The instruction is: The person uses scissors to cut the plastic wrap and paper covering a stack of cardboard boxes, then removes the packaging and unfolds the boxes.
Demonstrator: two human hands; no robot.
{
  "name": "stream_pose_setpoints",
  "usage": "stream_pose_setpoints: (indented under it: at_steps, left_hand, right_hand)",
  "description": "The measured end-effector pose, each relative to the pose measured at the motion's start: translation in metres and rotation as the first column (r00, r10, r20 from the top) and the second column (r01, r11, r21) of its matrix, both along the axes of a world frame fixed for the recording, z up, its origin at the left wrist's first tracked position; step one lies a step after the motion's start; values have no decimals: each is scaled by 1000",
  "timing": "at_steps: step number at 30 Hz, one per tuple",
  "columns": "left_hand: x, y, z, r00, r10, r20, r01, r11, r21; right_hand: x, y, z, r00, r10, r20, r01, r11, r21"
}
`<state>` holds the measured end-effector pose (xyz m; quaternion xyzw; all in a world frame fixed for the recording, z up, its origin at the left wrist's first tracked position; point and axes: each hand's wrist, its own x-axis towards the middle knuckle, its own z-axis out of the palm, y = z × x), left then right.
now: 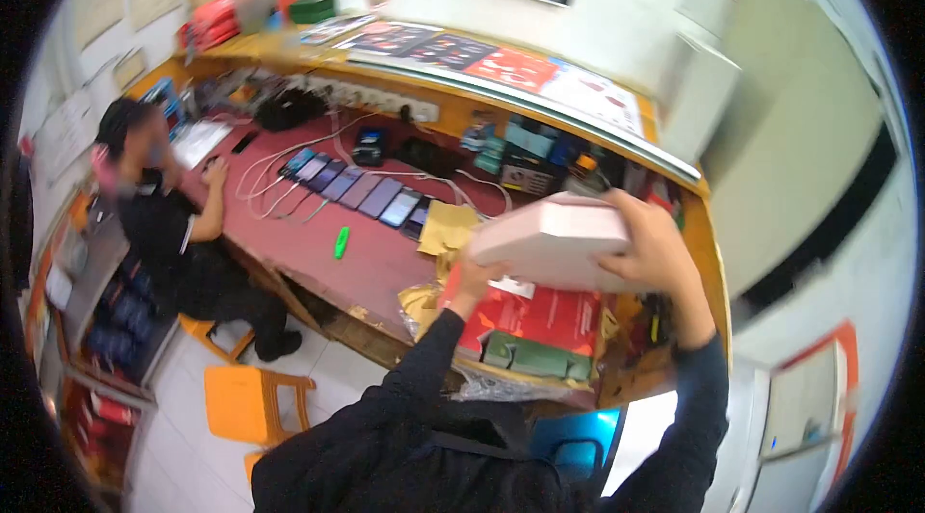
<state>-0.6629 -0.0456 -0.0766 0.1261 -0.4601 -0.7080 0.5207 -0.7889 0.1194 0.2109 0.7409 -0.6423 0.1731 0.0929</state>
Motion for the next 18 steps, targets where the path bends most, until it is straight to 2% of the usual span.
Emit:
stream_pose_setpoints:
  at_steps: [1, 2, 3, 4, 5, 8, 9, 11, 18]
  left_hand:
    - [-14, -1, -4, 994, 53, -94, -62, 993, -104]
    - [-23, 1, -2, 964, 258, -66, -265, 952, -151]
    - [-17, 1, 25, 979, 173, -106, -193, 954, -227]
    - [-17, 5, 37, 980, 197, -33, -200, 966, -163]
    - [-16, 1, 52, 963, 264, -52, -267, 910, -316]
    - [-14, 4, 87, 947, 283, -153, -318, 898, -303]
    - [-7, 2, 97, 946, 292, -140, -322, 892, -316]
    - [4, 1, 112, 939, 329, -101, -342, 856, -389]
    - [72, 17, 154, 918, 396, 15, -336, 798, -501]
  right_hand:
    - [-2, -1, -4, 999, -21, 41, 25, 995, -92]
    - [-16, -3, -7, 995, -18, 94, 27, 995, -97]
    - [-27, -5, -7, 989, 5, 150, 7, 996, -84]
    - [-29, -5, -4, 981, -3, 192, 21, 996, -89]
    - [-40, -7, -7, 980, 24, 196, 2, 992, -128]
    - [-51, -6, 7, 991, 72, 110, -40, 962, -268]
    - [-51, -3, 8, 989, 83, 125, -46, 960, -277]
    - [-54, 2, 12, 958, 98, 269, -20, 960, -279]
    - [-50, 10, 2, 950, 130, 284, -30, 942, -333]
